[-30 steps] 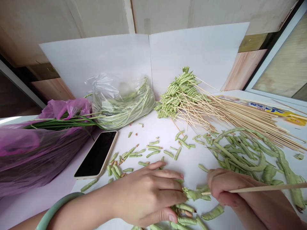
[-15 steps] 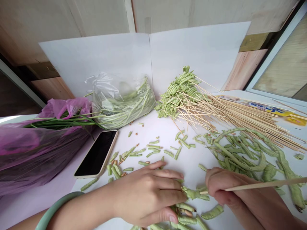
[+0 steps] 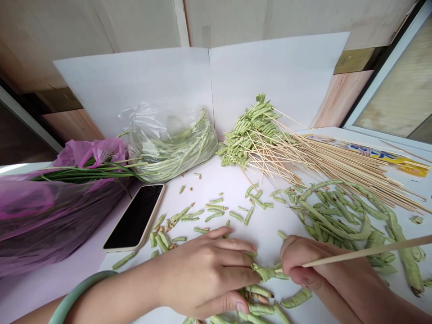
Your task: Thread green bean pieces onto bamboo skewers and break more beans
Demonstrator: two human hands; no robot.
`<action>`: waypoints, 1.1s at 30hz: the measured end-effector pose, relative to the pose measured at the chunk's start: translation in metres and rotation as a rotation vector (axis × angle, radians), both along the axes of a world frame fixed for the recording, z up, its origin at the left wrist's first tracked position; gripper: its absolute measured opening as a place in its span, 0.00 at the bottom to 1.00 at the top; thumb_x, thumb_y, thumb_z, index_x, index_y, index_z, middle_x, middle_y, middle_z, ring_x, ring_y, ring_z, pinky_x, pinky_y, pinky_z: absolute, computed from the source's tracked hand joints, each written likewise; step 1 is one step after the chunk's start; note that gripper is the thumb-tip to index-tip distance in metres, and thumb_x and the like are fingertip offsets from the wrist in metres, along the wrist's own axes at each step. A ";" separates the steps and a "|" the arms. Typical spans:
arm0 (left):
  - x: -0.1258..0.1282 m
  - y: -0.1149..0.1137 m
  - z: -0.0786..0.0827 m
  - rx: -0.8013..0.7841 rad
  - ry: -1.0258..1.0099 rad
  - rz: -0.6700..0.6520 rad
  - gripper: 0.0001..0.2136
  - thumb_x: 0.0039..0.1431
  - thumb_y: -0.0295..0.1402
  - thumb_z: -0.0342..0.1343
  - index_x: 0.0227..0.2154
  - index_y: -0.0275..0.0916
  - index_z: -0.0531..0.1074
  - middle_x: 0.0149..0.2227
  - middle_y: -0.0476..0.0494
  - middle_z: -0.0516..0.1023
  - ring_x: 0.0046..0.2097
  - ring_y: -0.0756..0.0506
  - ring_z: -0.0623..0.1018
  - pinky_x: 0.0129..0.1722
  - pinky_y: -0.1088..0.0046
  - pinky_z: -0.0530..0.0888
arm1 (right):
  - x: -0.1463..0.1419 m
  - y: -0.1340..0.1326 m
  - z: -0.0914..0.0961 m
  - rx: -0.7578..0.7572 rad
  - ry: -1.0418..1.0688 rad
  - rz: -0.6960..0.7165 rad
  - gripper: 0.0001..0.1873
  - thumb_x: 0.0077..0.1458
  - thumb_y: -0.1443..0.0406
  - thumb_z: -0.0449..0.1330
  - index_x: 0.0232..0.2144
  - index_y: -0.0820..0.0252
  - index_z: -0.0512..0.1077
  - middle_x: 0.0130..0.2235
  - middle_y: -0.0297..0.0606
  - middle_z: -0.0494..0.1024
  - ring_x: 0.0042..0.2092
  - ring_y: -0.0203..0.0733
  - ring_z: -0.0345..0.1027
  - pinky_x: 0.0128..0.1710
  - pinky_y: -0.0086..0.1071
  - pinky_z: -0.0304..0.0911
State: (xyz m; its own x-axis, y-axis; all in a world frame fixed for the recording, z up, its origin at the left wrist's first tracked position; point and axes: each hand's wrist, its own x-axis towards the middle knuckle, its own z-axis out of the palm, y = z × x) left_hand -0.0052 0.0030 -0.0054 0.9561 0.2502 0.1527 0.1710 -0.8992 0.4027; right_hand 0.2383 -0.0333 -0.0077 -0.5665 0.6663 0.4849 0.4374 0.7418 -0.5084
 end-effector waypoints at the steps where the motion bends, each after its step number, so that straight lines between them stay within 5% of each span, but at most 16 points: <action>1: 0.000 0.000 0.001 -0.010 0.006 0.001 0.25 0.70 0.44 0.36 0.47 0.31 0.73 0.45 0.34 0.79 0.58 0.40 0.71 0.65 0.67 0.47 | 0.000 -0.001 -0.001 -0.003 0.000 0.001 0.11 0.66 0.68 0.47 0.29 0.54 0.59 0.25 0.25 0.64 0.24 0.29 0.62 0.25 0.20 0.59; 11: -0.002 0.000 0.003 -0.063 -0.004 0.001 0.20 0.68 0.42 0.44 0.47 0.30 0.73 0.45 0.32 0.78 0.57 0.37 0.70 0.64 0.63 0.52 | -0.004 0.000 0.005 0.041 -0.020 -0.069 0.11 0.66 0.69 0.47 0.29 0.54 0.60 0.24 0.24 0.65 0.24 0.29 0.63 0.24 0.19 0.60; 15: -0.003 0.002 0.004 -0.082 -0.190 0.086 0.12 0.66 0.28 0.48 0.47 0.28 0.72 0.44 0.32 0.78 0.56 0.39 0.71 0.60 0.65 0.61 | 0.000 0.000 0.002 0.116 0.062 -0.124 0.11 0.66 0.69 0.46 0.30 0.54 0.61 0.24 0.26 0.66 0.23 0.29 0.63 0.24 0.21 0.60; 19: -0.003 0.002 0.003 -0.115 -0.348 0.258 0.14 0.56 0.17 0.45 0.41 0.29 0.72 0.35 0.37 0.77 0.42 0.43 0.73 0.45 0.68 0.70 | 0.003 -0.001 0.000 0.141 0.096 -0.192 0.10 0.67 0.67 0.45 0.32 0.52 0.60 0.23 0.26 0.65 0.22 0.31 0.64 0.22 0.23 0.60; 27: -0.003 -0.002 0.003 -0.034 -0.091 0.299 0.08 0.39 0.23 0.56 0.25 0.38 0.67 0.29 0.47 0.67 0.34 0.46 0.67 0.36 0.68 0.63 | 0.003 -0.002 -0.001 0.134 0.118 -0.203 0.10 0.67 0.67 0.45 0.33 0.52 0.61 0.25 0.27 0.68 0.24 0.32 0.67 0.25 0.23 0.63; 33: -0.003 0.000 0.003 -0.060 -0.093 0.238 0.06 0.40 0.23 0.56 0.22 0.38 0.65 0.29 0.47 0.67 0.33 0.47 0.65 0.35 0.69 0.63 | 0.004 -0.002 0.002 0.111 0.112 -0.190 0.09 0.65 0.67 0.47 0.33 0.52 0.62 0.24 0.27 0.68 0.23 0.32 0.66 0.24 0.23 0.63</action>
